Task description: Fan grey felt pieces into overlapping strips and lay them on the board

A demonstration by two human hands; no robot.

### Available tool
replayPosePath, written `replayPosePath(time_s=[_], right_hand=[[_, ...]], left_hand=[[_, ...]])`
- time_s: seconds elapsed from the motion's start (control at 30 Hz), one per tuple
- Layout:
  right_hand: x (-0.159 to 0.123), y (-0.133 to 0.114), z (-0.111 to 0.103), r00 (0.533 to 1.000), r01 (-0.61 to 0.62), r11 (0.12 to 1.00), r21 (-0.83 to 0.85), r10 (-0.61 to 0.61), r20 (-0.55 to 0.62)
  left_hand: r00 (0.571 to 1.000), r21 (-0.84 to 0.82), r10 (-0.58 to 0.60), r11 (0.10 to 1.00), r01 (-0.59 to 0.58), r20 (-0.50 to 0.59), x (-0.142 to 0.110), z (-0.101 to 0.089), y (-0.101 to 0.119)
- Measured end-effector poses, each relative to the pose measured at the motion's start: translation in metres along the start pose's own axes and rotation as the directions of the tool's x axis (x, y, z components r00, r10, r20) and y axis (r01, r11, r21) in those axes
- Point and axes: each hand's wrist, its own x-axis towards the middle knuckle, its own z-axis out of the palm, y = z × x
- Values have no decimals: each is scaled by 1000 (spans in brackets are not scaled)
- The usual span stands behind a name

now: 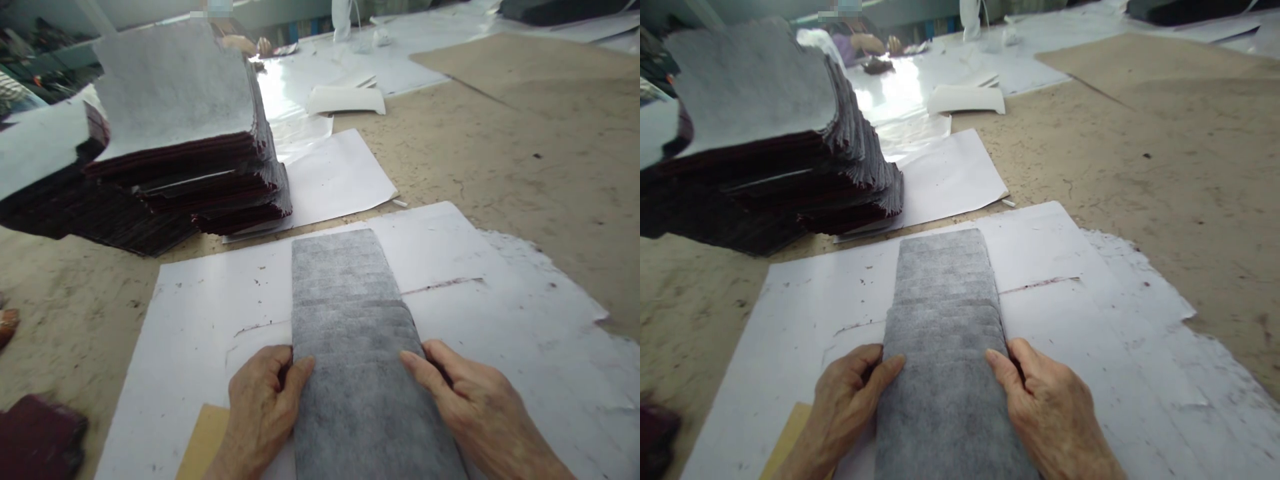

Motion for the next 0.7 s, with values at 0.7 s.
replayPosePath(time_s=[0.7], right_hand=[[2,-4,2,998,27,998,61,-23,-65]], left_hand=[[1000,10,9,1000,-9,6,0,-2,4]])
